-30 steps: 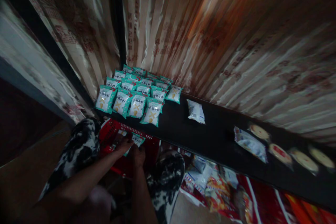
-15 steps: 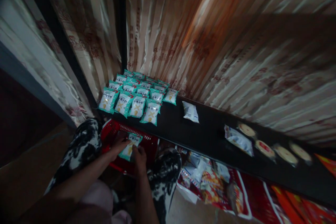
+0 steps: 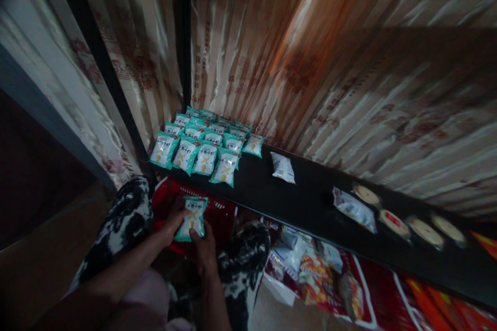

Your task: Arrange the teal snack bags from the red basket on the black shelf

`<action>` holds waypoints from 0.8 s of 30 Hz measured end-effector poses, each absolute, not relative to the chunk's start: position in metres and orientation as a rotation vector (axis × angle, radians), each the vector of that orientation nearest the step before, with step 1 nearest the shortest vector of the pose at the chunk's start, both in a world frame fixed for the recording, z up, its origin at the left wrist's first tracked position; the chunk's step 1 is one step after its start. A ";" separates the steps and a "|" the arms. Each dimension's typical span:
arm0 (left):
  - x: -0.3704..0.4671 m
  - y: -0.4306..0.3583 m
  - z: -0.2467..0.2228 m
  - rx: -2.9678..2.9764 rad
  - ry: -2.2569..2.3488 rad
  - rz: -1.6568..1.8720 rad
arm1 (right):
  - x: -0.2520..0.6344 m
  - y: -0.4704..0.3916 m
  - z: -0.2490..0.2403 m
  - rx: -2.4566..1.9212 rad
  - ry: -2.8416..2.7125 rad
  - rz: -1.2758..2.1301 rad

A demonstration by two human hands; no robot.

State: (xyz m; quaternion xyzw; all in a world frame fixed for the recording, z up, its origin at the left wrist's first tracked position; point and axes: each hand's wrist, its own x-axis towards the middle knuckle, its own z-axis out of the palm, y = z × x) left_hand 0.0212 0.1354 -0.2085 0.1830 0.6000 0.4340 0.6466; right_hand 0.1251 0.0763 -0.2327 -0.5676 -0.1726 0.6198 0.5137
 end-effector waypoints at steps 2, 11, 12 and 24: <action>0.019 0.135 -0.209 0.403 1.349 1.023 | 0.125 0.075 -0.233 -1.379 -0.432 1.493; 0.013 0.138 -0.213 0.307 1.367 1.122 | 0.122 0.070 -0.235 -1.281 -0.485 1.552; 0.013 0.139 -0.214 0.301 1.372 1.129 | 0.122 0.070 -0.236 -1.281 -0.482 1.537; 0.013 0.143 -0.233 0.272 1.444 1.173 | 0.122 0.073 -0.240 -1.229 -0.365 1.482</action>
